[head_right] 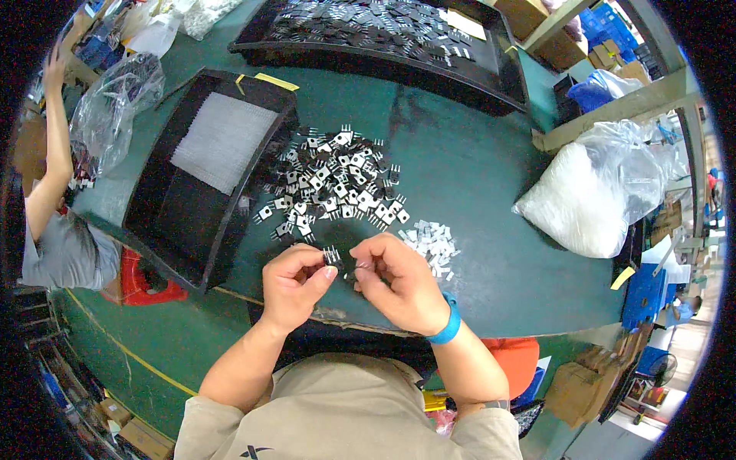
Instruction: The person picks small black electronic components and white plastic pieces from a table, inserts the white pieces into the black components, and places the assembled units into a black tray. The process is repeated multiple times throughout the clip.
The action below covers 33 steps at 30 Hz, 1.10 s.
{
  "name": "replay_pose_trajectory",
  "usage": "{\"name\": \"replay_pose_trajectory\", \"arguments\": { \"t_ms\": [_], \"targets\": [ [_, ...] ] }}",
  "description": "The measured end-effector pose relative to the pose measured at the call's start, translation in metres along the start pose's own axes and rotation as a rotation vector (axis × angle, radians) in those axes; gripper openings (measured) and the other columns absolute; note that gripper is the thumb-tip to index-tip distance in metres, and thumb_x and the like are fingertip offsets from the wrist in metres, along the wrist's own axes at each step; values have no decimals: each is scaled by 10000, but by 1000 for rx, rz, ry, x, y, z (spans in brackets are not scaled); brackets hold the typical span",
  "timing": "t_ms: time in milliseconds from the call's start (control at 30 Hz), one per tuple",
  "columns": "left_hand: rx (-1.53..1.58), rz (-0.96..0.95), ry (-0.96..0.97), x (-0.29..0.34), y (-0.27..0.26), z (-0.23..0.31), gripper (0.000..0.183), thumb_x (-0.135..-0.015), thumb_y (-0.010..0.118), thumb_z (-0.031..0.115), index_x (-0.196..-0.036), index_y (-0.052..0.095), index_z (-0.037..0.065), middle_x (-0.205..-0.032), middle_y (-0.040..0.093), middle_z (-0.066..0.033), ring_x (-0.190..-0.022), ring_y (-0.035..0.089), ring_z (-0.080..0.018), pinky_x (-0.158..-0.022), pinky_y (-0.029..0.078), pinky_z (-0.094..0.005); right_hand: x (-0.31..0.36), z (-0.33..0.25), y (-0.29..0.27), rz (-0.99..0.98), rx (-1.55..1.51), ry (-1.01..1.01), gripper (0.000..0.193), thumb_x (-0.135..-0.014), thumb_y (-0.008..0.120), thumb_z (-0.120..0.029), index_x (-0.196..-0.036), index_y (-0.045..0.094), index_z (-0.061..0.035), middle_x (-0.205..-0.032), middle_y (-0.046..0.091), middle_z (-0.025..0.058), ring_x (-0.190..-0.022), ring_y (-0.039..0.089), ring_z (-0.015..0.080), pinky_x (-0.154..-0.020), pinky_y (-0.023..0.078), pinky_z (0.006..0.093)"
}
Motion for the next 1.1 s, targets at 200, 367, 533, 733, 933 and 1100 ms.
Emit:
{"name": "replay_pose_trajectory", "arguments": {
  "t_ms": [200,367,533,733,933,1100],
  "targets": [
    [-16,-50,3,1,9,3,161,-853,766,-6,-1012,742,-11,-930,670,-51,-765,598,-75,-642,463,-218,6,5,2,155,-3,-88,355,-922,649,63,-1251,537,-8,-977,583,36,-829,559,87,-737,493,231],
    [-69,-37,72,3,15,11,189,-842,784,-17,-1026,739,-16,-901,669,-47,-722,592,-59,-601,472,-215,23,21,-7,246,112,111,140,-938,692,-13,-1069,650,14,-847,675,48,-736,625,86,-660,516,248],
    [-141,-109,130,1,21,17,181,-798,828,-7,-966,759,-15,-876,700,-75,-726,629,-119,-629,491,-243,32,9,-11,272,142,97,52,-937,688,-12,-982,695,14,-822,697,74,-705,664,117,-631,532,276],
    [-128,-148,114,0,32,17,172,-779,839,-2,-934,765,-15,-820,701,-87,-709,640,-154,-623,495,-267,40,0,-18,280,201,-57,70,-907,695,17,-973,716,9,-805,675,97,-662,660,165,-604,519,292],
    [-151,-187,113,0,44,16,214,-755,860,1,-948,768,2,-835,698,-73,-684,621,-121,-597,487,-257,50,0,-25,294,225,-97,65,-918,676,57,-973,709,48,-879,696,108,-672,665,136,-578,517,263],
    [-187,-237,31,3,54,12,229,-746,851,-13,-956,766,19,-846,684,-46,-659,587,-76,-570,465,-228,63,3,-37,347,291,-50,109,-890,715,-10,-998,728,-10,-869,705,129,-723,689,240,-646,544,347]
  ]
}}
Point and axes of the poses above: each hand's wrist, its own x-axis away from the middle knuckle, its own y-axis out of the palm, z = x × y, the point moved 8 cm from there along -x, towards the middle knuckle
